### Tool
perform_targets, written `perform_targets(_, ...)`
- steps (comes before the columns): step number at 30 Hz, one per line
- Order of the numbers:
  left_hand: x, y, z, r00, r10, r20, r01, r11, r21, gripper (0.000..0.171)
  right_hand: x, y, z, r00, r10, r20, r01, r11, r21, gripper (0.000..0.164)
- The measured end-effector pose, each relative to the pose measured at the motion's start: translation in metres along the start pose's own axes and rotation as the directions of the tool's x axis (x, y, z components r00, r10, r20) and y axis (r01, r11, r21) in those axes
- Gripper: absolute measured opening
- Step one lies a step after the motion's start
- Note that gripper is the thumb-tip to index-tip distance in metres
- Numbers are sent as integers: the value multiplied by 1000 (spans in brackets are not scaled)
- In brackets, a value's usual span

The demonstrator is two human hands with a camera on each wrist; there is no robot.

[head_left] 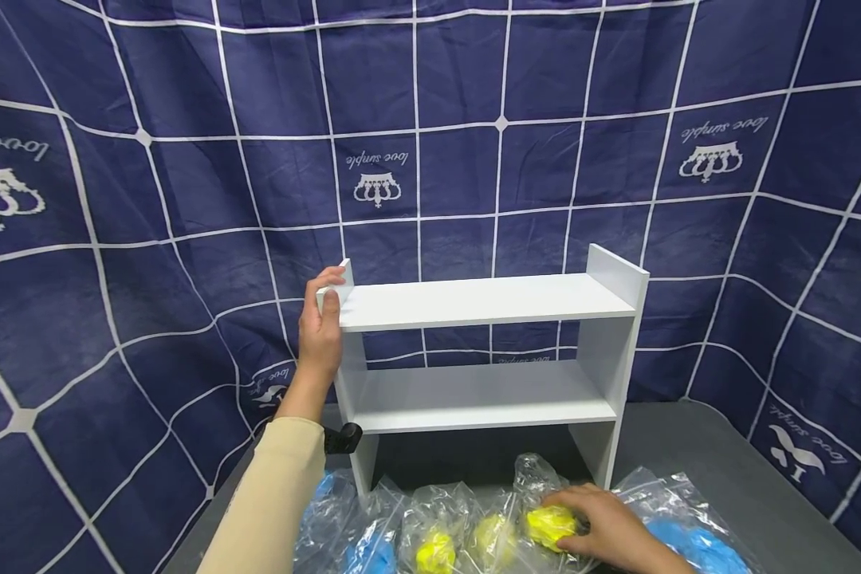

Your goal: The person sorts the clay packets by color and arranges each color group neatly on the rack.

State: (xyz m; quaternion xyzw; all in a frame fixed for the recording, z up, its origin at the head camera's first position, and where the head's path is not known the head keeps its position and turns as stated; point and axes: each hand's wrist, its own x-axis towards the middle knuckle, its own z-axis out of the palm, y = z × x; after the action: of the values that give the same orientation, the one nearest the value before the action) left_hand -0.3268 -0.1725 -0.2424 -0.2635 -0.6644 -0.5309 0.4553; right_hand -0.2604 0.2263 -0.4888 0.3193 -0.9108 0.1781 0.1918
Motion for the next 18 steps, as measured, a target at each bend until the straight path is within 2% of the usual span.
perform_targets(2,-1,1,2,1000,-3,4,3,1000,-5,24,-1,-1,-2,1000,7,-17,-7,1000,-10,47)
perform_targets(5,-2,1,4,1000,-1,11,1,1000,-14,23,-3,-3,-5,995,-14,-100,8,999,-53,48)
perform_targets(8,-1,0,3,1000,6,-1,-6,1000,-19,22,-1,-6,-12,977,-55,-204,39,996,-84,52)
perform_targets(10,-1,-1,2,1000,9,-9,-9,1000,-18,22,1,-8,-20,967,-66,-245,48,996,-82,55)
perform_targets(14,-2,-2,1,1000,9,-8,-9,1000,-18,22,6,-14,-39,962,-70,-265,49,995,-86,57)
perform_targets(18,-2,-2,2,1000,18,-14,-18,1000,-17,22,11,-21,-57,953,-88,-291,44,987,-153,58)
